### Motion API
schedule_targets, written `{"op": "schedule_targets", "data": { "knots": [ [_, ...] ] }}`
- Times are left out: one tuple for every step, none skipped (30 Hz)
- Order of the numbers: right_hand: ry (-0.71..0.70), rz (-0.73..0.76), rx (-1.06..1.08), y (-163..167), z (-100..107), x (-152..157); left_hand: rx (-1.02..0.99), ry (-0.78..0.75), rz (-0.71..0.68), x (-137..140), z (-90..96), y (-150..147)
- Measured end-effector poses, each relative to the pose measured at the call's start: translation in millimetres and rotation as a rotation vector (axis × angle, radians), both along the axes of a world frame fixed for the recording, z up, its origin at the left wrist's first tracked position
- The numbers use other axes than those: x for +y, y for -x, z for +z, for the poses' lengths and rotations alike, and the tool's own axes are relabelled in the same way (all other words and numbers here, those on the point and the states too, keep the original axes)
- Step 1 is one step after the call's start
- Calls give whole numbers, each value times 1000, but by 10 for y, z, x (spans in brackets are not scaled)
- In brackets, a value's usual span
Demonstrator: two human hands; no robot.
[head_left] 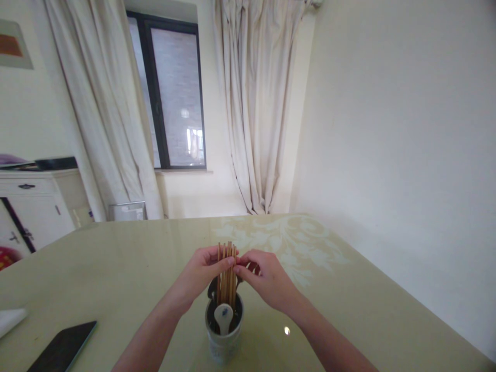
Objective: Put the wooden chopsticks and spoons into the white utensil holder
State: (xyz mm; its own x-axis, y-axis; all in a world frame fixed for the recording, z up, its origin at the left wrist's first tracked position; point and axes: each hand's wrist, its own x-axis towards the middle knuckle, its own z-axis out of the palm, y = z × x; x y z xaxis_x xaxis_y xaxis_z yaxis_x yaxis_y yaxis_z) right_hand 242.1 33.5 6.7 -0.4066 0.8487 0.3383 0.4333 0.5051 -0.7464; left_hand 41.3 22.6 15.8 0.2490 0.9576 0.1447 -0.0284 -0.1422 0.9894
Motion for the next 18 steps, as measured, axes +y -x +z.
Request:
{"op": "schedule_targets", "data": {
  "knots": [
    [-3, 0, 1, -1, -5, 2, 1, -3, 4, 2, 0, 0],
    [-7, 0, 1, -3, -9, 5, 3, -3, 7, 5, -2, 1],
    [-11, -2, 0, -4, -13, 6, 5, -1, 11, 9, -6, 2],
    [-13, -5, 1, -5, -16, 7, 8, 1, 15, 12, -9, 4],
    [-14, -10, 4, -5, -17, 7, 10, 2, 19, 14, -11, 5],
    [-13, -12, 9, -4, -17, 6, 14, 0, 20, 15, -10, 7],
    [-12, -12, 13, -3, -16, 4, 18, -5, 21, 14, -6, 7],
    [-12, -13, 16, -2, -13, 1, 20, -12, 21, 12, 1, 6],
    [-11, -12, 18, -1, -10, -2, 23, -20, 20, 9, 12, 4],
    [-9, -11, 18, 0, -7, -4, 26, -26, 19, 5, 24, 2],
    [-7, -9, 18, 0, -5, -6, 29, -31, 19, 0, 39, -2],
    [-4, -8, 17, 0, -4, -7, 30, -34, 21, -4, 54, -5],
    [-3, -6, 17, -1, -4, -7, 31, -35, 23, -8, 68, -8],
    [-2, -5, 16, -3, -6, -5, 32, -32, 24, -12, 80, -11],
    [-1, -2, 16, -4, -8, -3, 33, -28, 23, -15, 90, -12],
    [0, 0, 15, -6, -12, -1, 33, -25, 20, -17, 97, -11],
    [0, 2, 17, -8, -15, 1, 33, -23, 17, -18, 100, -9],
    [-1, 4, 20, -10, -18, 2, 33, -22, 14, -19, 100, -6]
  ]
}}
